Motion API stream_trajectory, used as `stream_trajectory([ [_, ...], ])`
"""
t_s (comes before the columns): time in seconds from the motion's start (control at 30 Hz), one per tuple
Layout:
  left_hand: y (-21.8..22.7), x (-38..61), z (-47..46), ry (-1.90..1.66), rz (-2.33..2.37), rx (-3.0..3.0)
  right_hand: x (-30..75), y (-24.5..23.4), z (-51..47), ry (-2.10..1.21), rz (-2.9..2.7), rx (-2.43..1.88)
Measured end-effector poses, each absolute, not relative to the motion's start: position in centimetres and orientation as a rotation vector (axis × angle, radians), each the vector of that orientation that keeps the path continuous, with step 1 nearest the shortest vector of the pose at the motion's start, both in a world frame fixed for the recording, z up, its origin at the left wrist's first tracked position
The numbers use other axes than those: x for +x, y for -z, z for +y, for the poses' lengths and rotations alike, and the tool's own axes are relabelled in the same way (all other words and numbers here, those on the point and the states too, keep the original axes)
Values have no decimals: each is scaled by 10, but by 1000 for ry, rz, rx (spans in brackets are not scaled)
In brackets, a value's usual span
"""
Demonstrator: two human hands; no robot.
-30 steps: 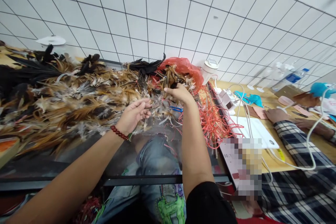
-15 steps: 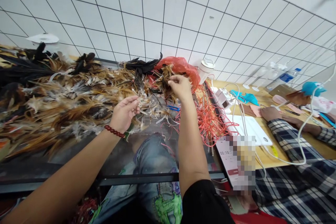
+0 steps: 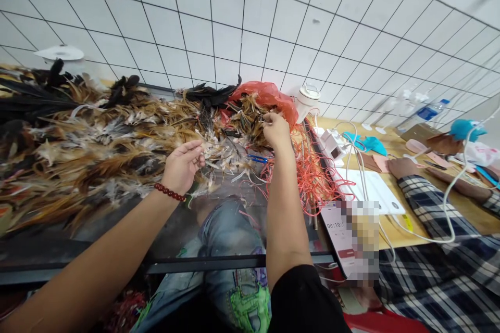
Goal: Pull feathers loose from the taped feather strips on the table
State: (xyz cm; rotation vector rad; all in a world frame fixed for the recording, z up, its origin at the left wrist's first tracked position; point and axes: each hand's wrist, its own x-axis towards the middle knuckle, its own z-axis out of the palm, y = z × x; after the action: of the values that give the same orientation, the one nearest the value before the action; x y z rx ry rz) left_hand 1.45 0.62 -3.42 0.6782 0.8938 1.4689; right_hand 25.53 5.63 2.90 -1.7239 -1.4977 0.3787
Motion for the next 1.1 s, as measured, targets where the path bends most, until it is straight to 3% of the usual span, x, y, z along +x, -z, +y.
stream_trajectory([
  [0.17,34,15,6,-1499,903,698,232,-28,47,-1019,-1746,-1765],
  [0.33,35,14,7,-1538,919,731,181,-11,54,-554,-2159,-1933],
  [0.47,35,14,8,-1551,935,737,171,-21,50,-856,-2372,-1593],
  [0.57,36,15,8,-1558,957,760,184,-39,40,-554,-2325,-1755],
  [0.77,38,17,8,-1538,1000,911,190,-57,27,-736,-2568,-1935],
  [0.9,37,17,-1,-1473,1122,1554,180,-65,22,-692,-2563,-1881],
  [1.0,37,15,-11,-1214,1106,2263,189,-72,18,-473,-2385,-1937],
  [1.1,38,15,-18,-937,1055,2569,208,-76,14,-431,-2292,-1945],
])
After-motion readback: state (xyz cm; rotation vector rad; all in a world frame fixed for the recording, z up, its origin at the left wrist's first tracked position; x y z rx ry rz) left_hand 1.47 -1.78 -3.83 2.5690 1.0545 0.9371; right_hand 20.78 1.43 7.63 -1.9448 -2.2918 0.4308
